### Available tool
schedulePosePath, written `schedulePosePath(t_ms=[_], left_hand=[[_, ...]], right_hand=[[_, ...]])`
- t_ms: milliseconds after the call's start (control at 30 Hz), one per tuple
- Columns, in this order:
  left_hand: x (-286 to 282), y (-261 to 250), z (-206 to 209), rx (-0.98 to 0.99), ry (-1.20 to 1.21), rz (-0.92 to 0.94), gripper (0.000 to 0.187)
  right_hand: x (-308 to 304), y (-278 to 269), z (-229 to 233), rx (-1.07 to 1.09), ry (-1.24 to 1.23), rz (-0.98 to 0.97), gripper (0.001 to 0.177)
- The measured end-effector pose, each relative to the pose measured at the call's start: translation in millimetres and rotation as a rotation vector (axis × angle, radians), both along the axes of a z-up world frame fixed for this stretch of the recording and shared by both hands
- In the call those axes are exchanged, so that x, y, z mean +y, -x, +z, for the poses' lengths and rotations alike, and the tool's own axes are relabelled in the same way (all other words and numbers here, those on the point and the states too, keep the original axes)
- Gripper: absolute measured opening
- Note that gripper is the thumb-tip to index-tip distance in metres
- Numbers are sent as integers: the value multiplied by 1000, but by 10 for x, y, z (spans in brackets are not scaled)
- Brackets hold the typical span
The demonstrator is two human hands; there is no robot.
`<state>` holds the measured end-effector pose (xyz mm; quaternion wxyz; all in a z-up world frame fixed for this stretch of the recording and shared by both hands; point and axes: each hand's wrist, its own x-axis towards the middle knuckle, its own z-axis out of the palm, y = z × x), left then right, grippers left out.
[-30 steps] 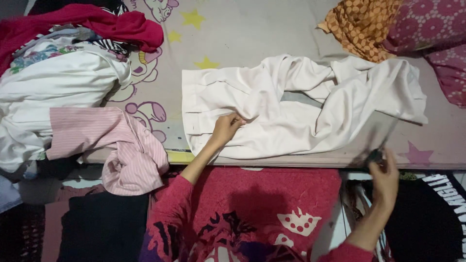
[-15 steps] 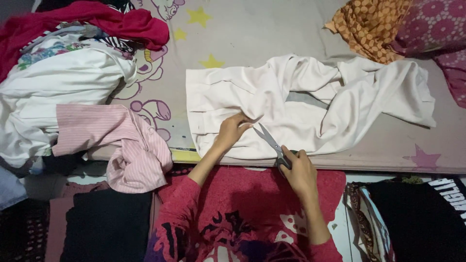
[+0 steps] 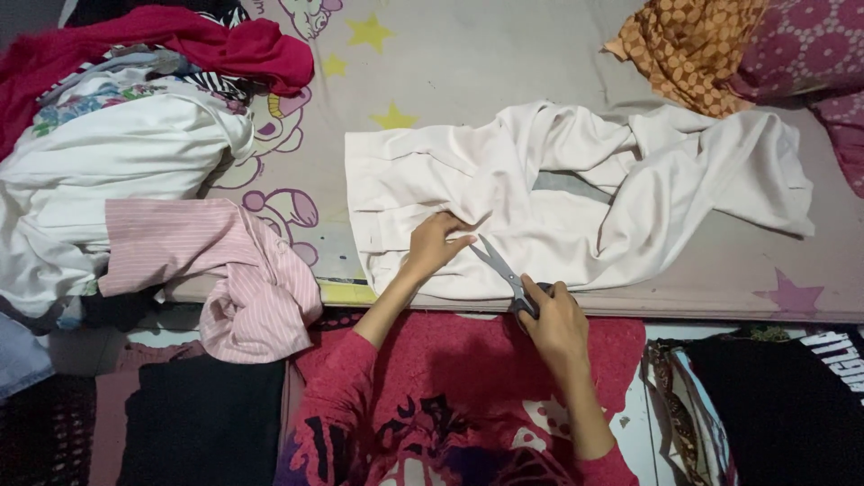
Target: The person folds a white long-sleeved shirt and a pink striped shirt on a bed. They use scissors to trim small threads from the garments before folding them neatly and stacking them.
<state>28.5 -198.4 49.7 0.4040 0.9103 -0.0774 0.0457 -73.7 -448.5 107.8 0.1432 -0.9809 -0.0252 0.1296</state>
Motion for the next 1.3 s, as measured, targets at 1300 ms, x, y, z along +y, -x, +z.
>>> schedulePosePath(t_ms=[1300], left_hand=[[-24, 5, -143, 59, 28, 93, 23]], right_hand=[[318, 10, 115, -41, 96, 30, 55]])
